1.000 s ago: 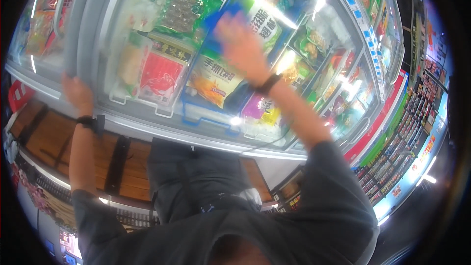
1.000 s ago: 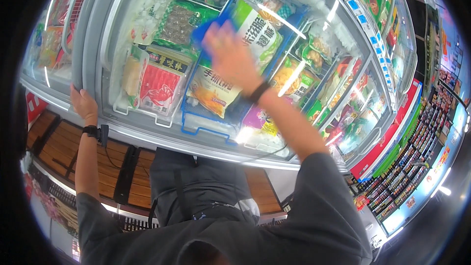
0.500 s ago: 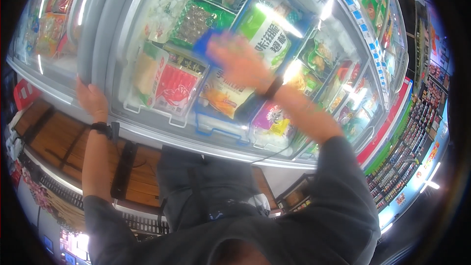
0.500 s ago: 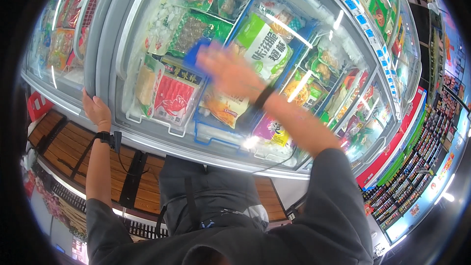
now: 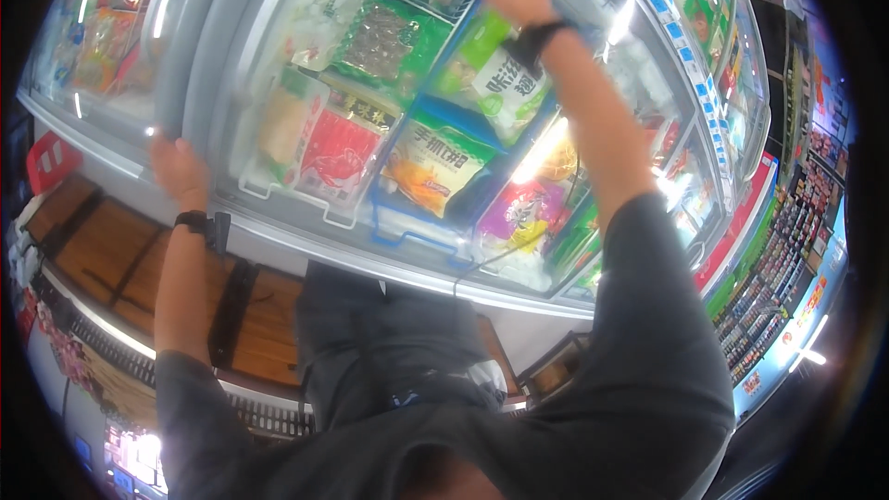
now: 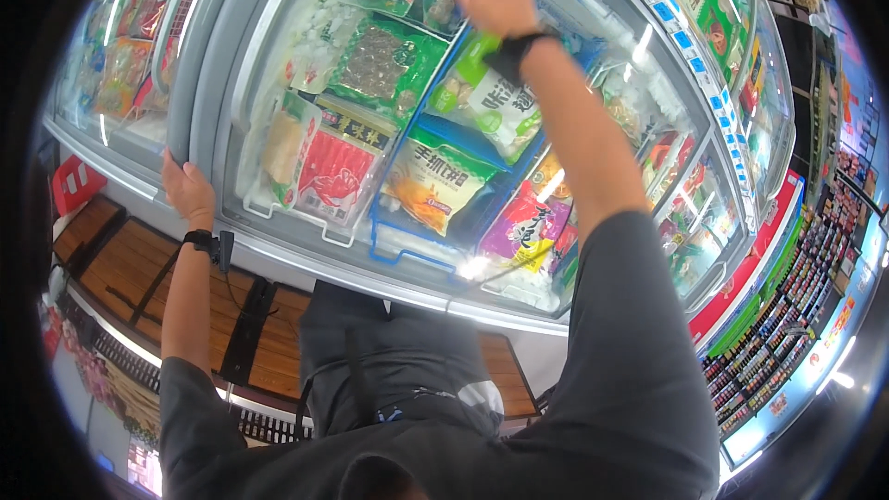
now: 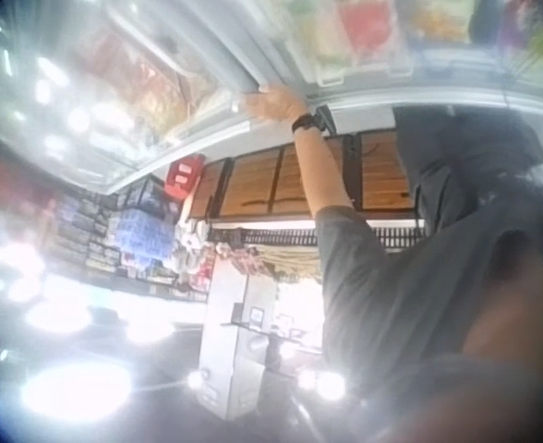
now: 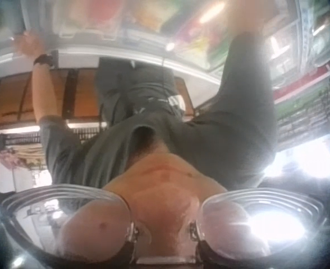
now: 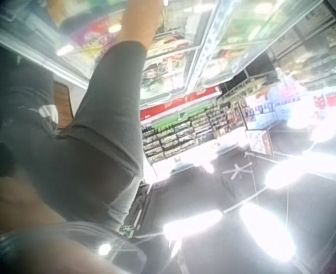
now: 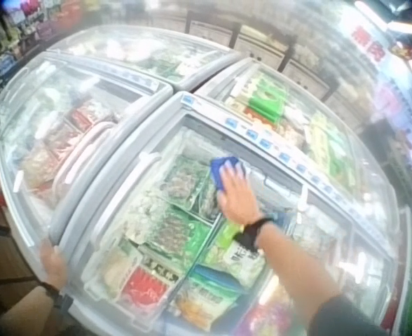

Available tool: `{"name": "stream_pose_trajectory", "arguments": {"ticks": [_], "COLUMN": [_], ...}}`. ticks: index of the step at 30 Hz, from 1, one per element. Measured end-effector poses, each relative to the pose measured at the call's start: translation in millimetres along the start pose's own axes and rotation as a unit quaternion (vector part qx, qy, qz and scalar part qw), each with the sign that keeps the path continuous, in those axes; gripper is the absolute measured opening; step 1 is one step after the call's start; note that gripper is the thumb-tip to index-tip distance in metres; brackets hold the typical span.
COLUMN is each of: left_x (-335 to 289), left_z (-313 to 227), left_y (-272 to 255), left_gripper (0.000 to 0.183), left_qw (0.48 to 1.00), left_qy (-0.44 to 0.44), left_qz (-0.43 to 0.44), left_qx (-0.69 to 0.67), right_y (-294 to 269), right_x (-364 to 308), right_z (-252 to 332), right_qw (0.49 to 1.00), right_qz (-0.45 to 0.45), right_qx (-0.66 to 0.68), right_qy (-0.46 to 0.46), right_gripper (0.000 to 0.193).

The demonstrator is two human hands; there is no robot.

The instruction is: The person wipes the glass lid of a chest freezer with a blue cloth, moving along the length of the unit and covering multiple sections. The person folds the cloth and continues wiping the surface repeatedly.

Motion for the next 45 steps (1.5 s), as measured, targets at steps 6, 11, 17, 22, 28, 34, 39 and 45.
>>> {"name": "stream_pose_trajectory", "arguments": {"ticks": [6,11,17,22,28,34,39,45], "left_x": [-0.8,-1.2,-2.0,-2.6,-1.9,-2.6,-1.9,-1.7], "left_z": [2.1,-2.6,-6.2,-4.0,-5.9,-6.7,-14.5,-15.5], "left_y": [-0.8,-0.9,-5.3,-3.9,-4.9,-5.6,-13.2,-14.2], "left_gripper": [0.059,0.060,0.060,0.059,0.060,0.064,0.059,0.067], "left_qw": [0.998,0.998,0.999,0.999,1.000,0.999,0.999,0.997], "left_qy": [0.034,0.021,0.008,-0.002,-0.007,-0.013,0.012,-0.013], "left_qz": [-0.029,-0.015,-0.008,-0.001,-0.002,0.008,-0.016,0.023], "left_qx": [-0.038,-0.049,-0.036,-0.034,-0.025,-0.039,-0.047,-0.077], "right_y": [-21.5,-27.3,10.4,45.4,78.3,52.5,35.9,15.1], "right_x": [-109.8,-147.4,-57.6,65.7,134.1,77.6,-14.1,-22.4], "right_z": [331.5,434.2,238.3,-5.1,-90.9,105.5,360.2,369.1], "right_qw": [0.956,0.900,0.957,0.999,0.993,0.999,0.954,0.927], "right_qz": [0.183,0.237,0.186,0.017,0.048,0.042,0.226,0.207], "right_qx": [0.202,0.322,0.213,0.031,-0.041,-0.013,0.146,0.277], "right_qy": [-0.108,-0.173,-0.063,0.014,0.097,0.001,-0.130,-0.146], "right_gripper": [0.058,0.064,0.064,0.066,0.066,0.065,0.078,0.075]}}
Point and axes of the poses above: each hand's wrist, its own x-axis towards the middle knuckle, its own y-axis out of the palm, z = x × y, the point moved 7 cm from there along x, towards the middle knuckle, and after that the axes turned 10 degrees about -y, right-handed, at the moved point
